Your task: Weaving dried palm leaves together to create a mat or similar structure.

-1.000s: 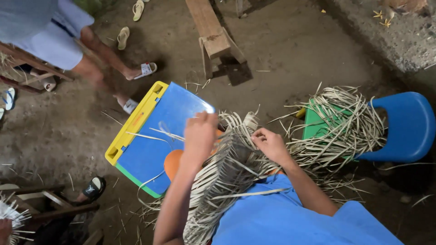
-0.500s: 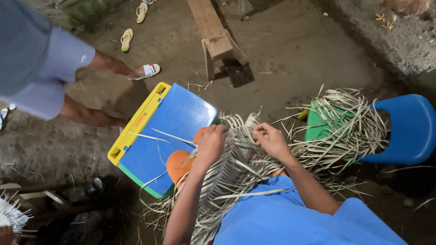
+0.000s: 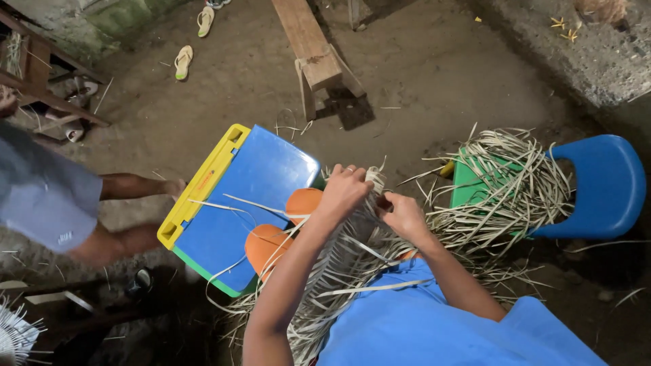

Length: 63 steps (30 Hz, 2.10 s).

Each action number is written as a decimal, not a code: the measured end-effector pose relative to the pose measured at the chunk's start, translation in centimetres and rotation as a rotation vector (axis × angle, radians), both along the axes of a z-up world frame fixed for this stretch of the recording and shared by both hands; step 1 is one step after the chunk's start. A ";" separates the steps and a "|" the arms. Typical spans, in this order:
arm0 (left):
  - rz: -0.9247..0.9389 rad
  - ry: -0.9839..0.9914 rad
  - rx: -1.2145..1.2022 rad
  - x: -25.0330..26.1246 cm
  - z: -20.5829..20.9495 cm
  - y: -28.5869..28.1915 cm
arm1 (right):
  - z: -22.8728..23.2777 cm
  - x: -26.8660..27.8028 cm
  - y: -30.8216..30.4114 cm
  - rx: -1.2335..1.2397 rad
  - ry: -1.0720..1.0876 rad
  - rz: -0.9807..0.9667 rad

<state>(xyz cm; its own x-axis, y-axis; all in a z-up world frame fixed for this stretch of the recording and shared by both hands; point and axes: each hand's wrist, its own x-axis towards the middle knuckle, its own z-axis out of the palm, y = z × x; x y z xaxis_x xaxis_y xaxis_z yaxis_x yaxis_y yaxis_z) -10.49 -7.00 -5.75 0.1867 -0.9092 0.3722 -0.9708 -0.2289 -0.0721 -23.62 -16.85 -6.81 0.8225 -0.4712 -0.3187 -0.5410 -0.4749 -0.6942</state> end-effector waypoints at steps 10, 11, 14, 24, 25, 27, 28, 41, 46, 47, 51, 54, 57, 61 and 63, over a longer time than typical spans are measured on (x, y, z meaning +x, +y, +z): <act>0.106 0.199 0.042 0.4 -1.3 -1.4 | -4.4 -0.2 -3.9 -0.604 -0.565 -0.100; 0.106 0.197 0.042 0.1 -0.6 -1.2 | -5.8 -0.9 -5.7 -0.604 -0.567 -0.101; 0.134 0.339 0.127 0.1 1.1 -0.8 | -8.2 -2.5 -11.4 -0.753 -0.585 -0.294; 0.294 0.564 -0.115 0.1 2.7 -2.0 | -5.4 -3.5 -26.8 -0.408 -1.113 -0.697; 0.315 0.547 -0.196 0.4 2.5 -2.3 | -4.9 -2.4 -25.8 -0.491 -0.988 -0.662; 0.372 0.696 -0.110 2.2 2.4 -2.9 | -5.2 -1.4 -20.3 -0.287 -0.798 -0.491; 0.424 0.847 -0.023 3.1 2.4 -3.4 | -5.3 -1.0 -17.6 -0.094 -0.606 -0.318; 0.595 1.054 -0.267 11.9 8.3 -10.3 | -6.6 3.9 -2.2 0.612 -0.386 -0.039; 0.439 1.262 -0.756 15.5 14.3 -9.8 | -9.4 3.4 -2.2 0.758 -0.417 -0.153; 0.436 1.264 -0.752 15.6 13.0 -9.1 | -8.9 3.3 -2.3 0.758 -0.418 -0.157; 0.352 1.049 -0.228 10.2 12.0 -6.3 | -7.7 3.2 -2.1 0.836 -0.433 -0.171; 0.134 0.562 0.218 4.4 9.5 -4.9 | -7.6 3.2 -1.9 0.795 -0.459 -0.154; -0.029 0.242 0.503 2.3 4.5 -3.6 | -7.9 3.1 -1.7 0.779 -0.464 -0.162; 0.050 0.298 0.581 2.8 1.4 -2.8 | -7.7 3.1 -1.7 0.788 -0.482 -0.159; 0.032 0.286 0.568 2.8 2.0 -2.7 | -6.2 2.9 -1.4 0.789 -0.492 -0.153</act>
